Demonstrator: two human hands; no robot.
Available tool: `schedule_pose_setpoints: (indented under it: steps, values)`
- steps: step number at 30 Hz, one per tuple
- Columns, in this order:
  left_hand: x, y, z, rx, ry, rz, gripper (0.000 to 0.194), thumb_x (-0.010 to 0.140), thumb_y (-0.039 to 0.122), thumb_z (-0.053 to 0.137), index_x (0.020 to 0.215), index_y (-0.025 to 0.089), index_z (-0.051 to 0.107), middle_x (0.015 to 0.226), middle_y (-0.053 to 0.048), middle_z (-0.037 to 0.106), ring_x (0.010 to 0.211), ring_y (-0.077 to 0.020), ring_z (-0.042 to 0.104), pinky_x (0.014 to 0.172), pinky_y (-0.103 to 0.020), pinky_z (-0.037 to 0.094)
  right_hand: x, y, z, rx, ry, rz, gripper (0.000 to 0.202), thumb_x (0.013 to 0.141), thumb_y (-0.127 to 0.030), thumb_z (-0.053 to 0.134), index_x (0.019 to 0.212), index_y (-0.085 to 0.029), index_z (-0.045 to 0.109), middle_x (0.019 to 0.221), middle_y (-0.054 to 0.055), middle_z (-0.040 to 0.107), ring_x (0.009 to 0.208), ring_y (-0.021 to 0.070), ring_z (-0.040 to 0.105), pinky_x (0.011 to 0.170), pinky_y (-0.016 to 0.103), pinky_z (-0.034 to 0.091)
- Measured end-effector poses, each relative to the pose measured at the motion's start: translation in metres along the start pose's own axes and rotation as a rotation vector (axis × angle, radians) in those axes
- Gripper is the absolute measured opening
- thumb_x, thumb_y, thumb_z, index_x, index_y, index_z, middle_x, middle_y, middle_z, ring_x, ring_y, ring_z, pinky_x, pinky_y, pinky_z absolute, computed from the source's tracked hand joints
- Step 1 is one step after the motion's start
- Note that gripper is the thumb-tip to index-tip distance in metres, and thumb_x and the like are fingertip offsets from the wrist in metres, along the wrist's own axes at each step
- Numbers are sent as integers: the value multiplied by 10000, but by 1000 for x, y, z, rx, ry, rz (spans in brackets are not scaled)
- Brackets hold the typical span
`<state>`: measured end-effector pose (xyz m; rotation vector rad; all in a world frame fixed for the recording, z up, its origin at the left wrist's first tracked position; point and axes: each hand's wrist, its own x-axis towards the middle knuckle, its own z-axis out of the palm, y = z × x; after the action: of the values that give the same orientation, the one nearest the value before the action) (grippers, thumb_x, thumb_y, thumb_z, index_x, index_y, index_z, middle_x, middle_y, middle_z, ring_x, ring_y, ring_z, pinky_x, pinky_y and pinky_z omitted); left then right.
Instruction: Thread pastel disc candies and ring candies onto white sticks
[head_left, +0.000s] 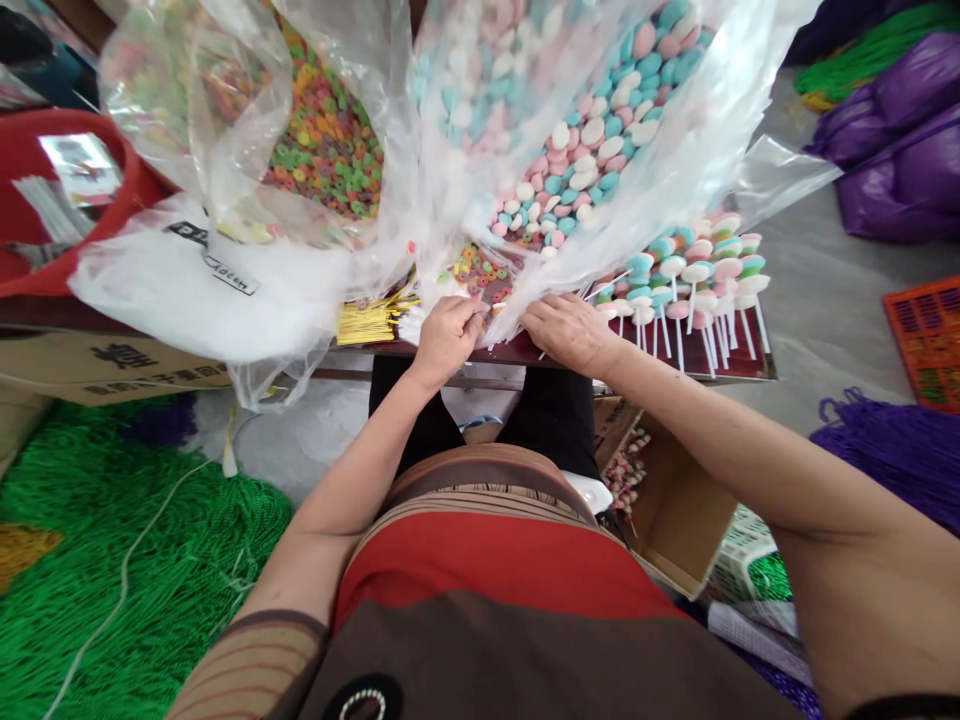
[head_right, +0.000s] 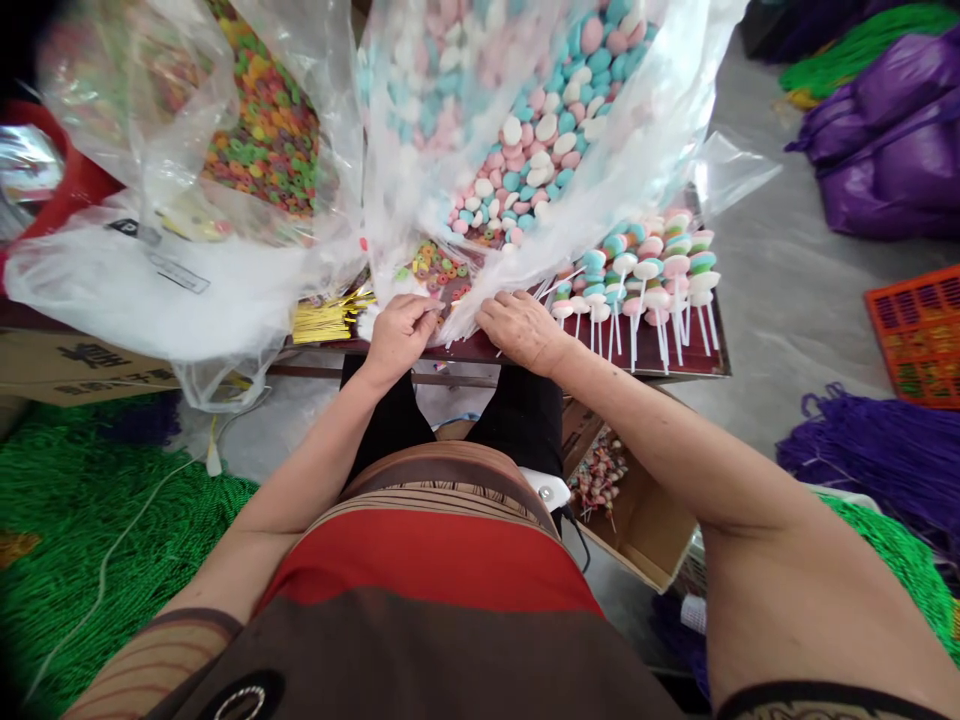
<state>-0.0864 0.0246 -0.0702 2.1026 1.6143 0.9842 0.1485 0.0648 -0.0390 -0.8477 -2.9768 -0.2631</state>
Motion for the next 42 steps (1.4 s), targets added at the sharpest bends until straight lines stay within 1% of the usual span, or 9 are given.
schedule_pose_setpoints:
  steps: [4,8,11,15,18,20,22,27,42]
  values:
    - [-1,1,0,12,-9,0,248,995,165,554,1064,208,789,1070,-74,814,1079,-225,711,1014,-382,535,-3,7,0,36,103,-55,284,1058,-191,446,930,-175,699,863,108,733,805,249,575,768,390,394]
    - [-1,4,1,-7,-26,-13,246,998,193,552,1057,202,791,1061,-85,811,1076,-232,706,1017,-391,532,-12,1,-27,274,313,-1,197,1030,-196,495,943,-218,671,912,74,770,871,237,660,868,413,489]
    - [1,5,-1,-28,-23,-39,221,985,204,578,1019,200,796,1028,-86,812,1045,-229,706,1014,-383,528,-15,-11,-60,590,608,230,114,1018,-215,543,1002,-243,653,955,60,770,910,227,714,866,429,540]
    - [6,8,-7,-85,-43,-101,187,965,222,620,1006,213,801,995,-65,811,1020,-221,711,985,-362,540,-11,-21,-93,1054,1127,538,73,983,-289,684,962,-266,618,708,-42,648,579,124,624,571,290,487]
    - [10,18,-15,-265,5,-149,195,975,280,633,1026,200,803,1019,-59,809,1009,-200,723,955,-333,548,-7,-30,-92,1508,915,698,213,936,-384,771,871,-242,627,547,-85,523,387,67,418,379,215,270]
    - [11,30,-21,-482,3,-197,252,982,375,645,1064,198,805,1034,-54,807,951,-180,727,891,-310,559,-5,-42,-82,1725,627,783,334,886,-494,823,844,-221,635,562,-63,575,386,55,404,363,210,230]
    - [11,43,-25,-703,-63,-249,325,952,476,691,1087,206,811,1013,-45,805,876,-161,720,810,-286,561,-3,-56,-70,1849,513,809,427,823,-578,859,840,-210,643,575,-54,600,404,50,415,375,208,232]
    - [11,63,-30,-938,-141,-284,381,802,588,838,949,237,840,940,-21,801,893,-152,720,862,-281,560,0,-77,-56,2022,480,833,497,748,-621,893,836,-202,641,549,-76,570,402,41,372,385,202,211]
    - [10,65,-31,-947,-190,-319,459,763,679,838,900,243,795,848,-16,756,805,-166,706,756,-316,581,0,-79,-53,2052,530,820,455,770,-613,877,825,-201,693,597,-46,650,406,52,417,385,206,277]
